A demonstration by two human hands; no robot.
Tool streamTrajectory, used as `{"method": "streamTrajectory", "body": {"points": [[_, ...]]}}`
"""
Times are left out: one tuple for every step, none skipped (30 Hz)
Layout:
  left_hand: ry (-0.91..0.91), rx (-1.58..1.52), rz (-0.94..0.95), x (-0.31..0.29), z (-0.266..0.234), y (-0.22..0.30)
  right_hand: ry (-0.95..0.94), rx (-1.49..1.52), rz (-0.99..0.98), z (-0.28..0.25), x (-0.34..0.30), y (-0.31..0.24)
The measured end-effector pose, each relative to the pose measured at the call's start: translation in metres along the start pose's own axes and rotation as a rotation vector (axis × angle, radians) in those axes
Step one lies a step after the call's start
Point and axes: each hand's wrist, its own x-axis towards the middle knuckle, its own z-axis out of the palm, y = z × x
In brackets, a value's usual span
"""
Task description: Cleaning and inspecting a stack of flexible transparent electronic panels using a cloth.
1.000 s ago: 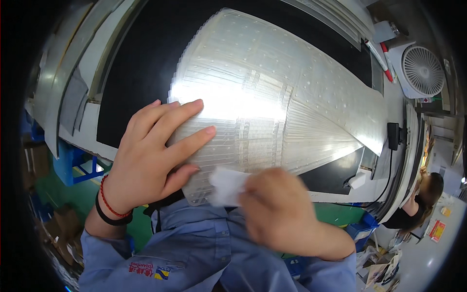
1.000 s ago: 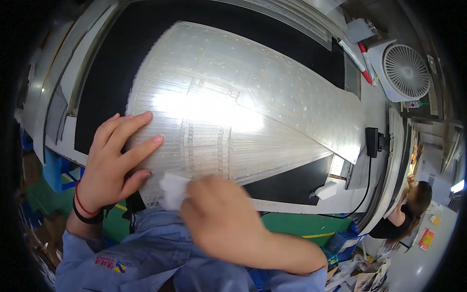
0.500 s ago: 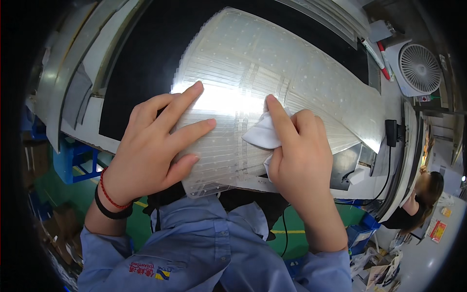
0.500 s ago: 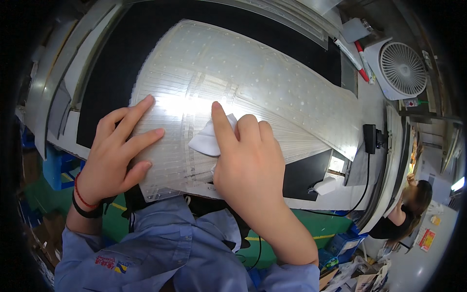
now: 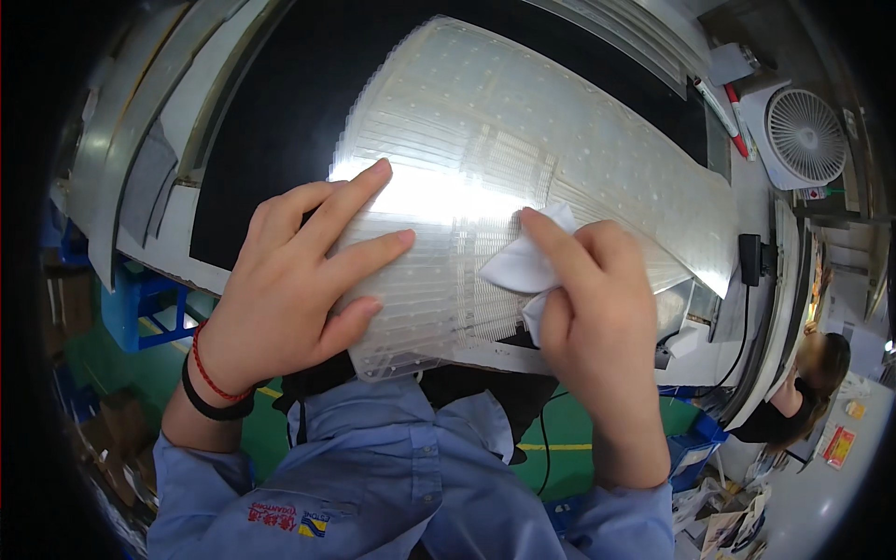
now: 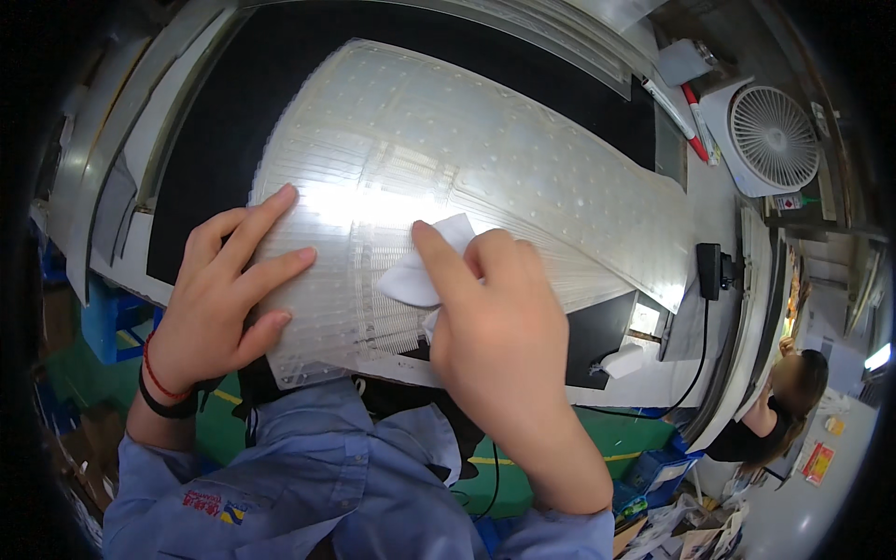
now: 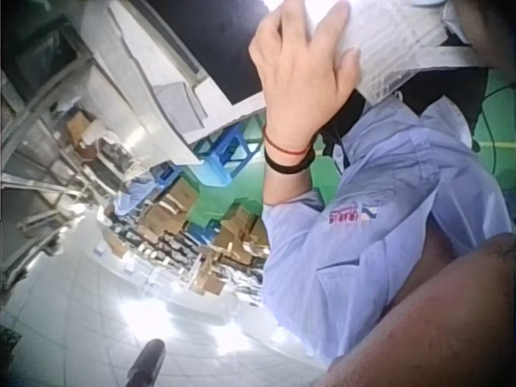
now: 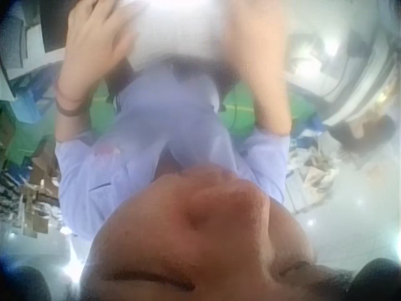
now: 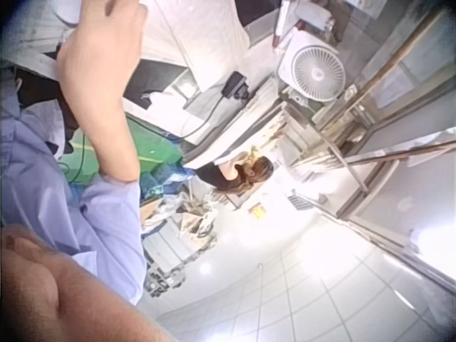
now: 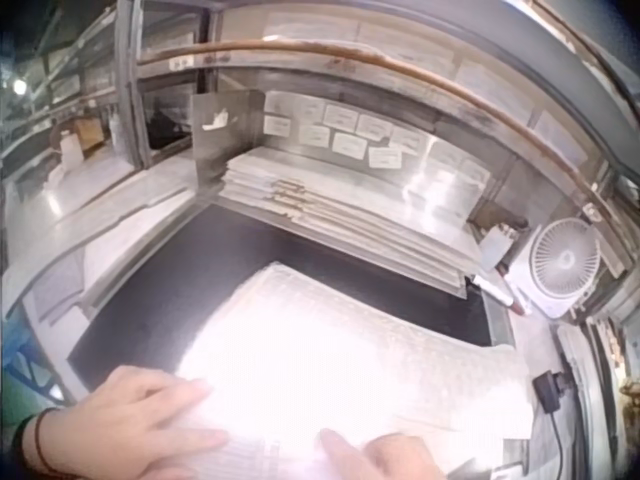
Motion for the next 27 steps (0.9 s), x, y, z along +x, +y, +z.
{"method": "streamTrajectory", "body": {"points": [[0.0, -0.003, -0.004, 0.0, 0.0, 0.0, -0.026, -0.02, 0.015, 0.003, 0.0, -0.004], [0.0, -0.003, -0.005, 0.0, 0.0, 0.0, -0.052, -0.04, 0.029, 0.006, -0.001, -0.007], [-0.006, -0.003, -0.005, 0.0, 0.0, 0.0, -0.052, -0.04, 0.029, 0.008, -0.001, -0.006], [-0.012, -0.002, -0.004, 0.0, -0.001, 0.0, -0.024, -0.039, 0.033, 0.01, -0.002, -0.006], [-0.012, -0.003, -0.004, 0.001, -0.001, -0.001, 0.004, -0.037, 0.037, 0.011, -0.002, -0.005], [-0.011, 0.004, -0.002, 0.001, -0.001, -0.001, 0.002, -0.035, 0.038, 0.013, -0.002, -0.005], [-0.011, 0.01, 0.001, 0.0, 0.0, -0.001, -0.003, -0.056, 0.033, 0.013, -0.002, -0.005], [-0.015, 0.01, 0.0, 0.0, 0.0, -0.001, -0.008, -0.077, 0.029, 0.014, -0.001, -0.005], [-0.016, 0.01, -0.001, 0.0, 0.0, -0.001, -0.009, -0.078, 0.03, 0.014, -0.001, -0.006], [-0.017, 0.011, -0.002, 0.001, 0.0, -0.001, -0.038, -0.064, 0.067, 0.013, -0.002, -0.008], [-0.017, 0.009, -0.001, 0.001, 0.0, -0.001, -0.066, -0.051, 0.104, 0.013, -0.002, -0.009], [-0.022, 0.006, -0.001, 0.001, -0.001, -0.001, -0.067, -0.051, 0.104, 0.013, -0.002, -0.01], [-0.026, 0.002, -0.001, 0.001, -0.001, -0.001, -0.075, -0.051, 0.108, 0.012, -0.002, -0.01], [-0.026, 0.001, -0.001, 0.001, -0.001, -0.001, -0.084, -0.051, 0.112, 0.012, -0.001, -0.01], [-0.029, -0.003, 0.001, 0.001, -0.001, -0.002, -0.084, -0.052, 0.114, 0.012, -0.001, -0.011], [-0.033, -0.008, 0.002, 0.002, -0.002, -0.002, -0.089, -0.057, 0.116, 0.011, -0.001, -0.011], [-0.034, -0.009, 0.004, 0.002, -0.001, -0.003, -0.095, -0.062, 0.118, 0.011, 0.0, -0.011], [-0.031, -0.012, 0.006, 0.002, -0.001, -0.003, -0.095, -0.061, 0.118, 0.012, 0.0, -0.01], [-0.029, -0.015, 0.009, 0.001, -0.001, -0.003, -0.075, -0.071, 0.08, 0.014, -0.001, -0.007], [-0.03, -0.016, 0.009, 0.001, -0.001, -0.003, -0.056, -0.08, 0.043, 0.015, -0.001, -0.006], [-0.037, -0.014, 0.008, 0.001, -0.001, -0.003, -0.056, -0.08, 0.043, 0.015, -0.001, -0.005], [-0.043, -0.013, 0.007, 0.001, -0.002, -0.004, -0.054, -0.077, 0.041, 0.016, -0.002, -0.004], [-0.044, -0.013, 0.007, 0.001, -0.003, -0.004, -0.052, -0.074, 0.04, 0.016, -0.002, -0.004], [-0.062, -0.023, 0.002, 0.001, -0.005, -0.004, -0.052, -0.074, 0.039, 0.017, -0.003, -0.003], [-0.081, -0.033, -0.003, 0.002, -0.006, -0.004, -0.043, -0.072, 0.028, 0.018, -0.003, -0.002], [-0.081, -0.032, -0.004, 0.002, -0.006, -0.004, -0.034, -0.07, 0.017, 0.018, -0.003, -0.001], [-0.092, -0.038, -0.017, 0.003, -0.006, -0.003, -0.033, -0.069, 0.016, 0.018, -0.003, -0.001]]}}
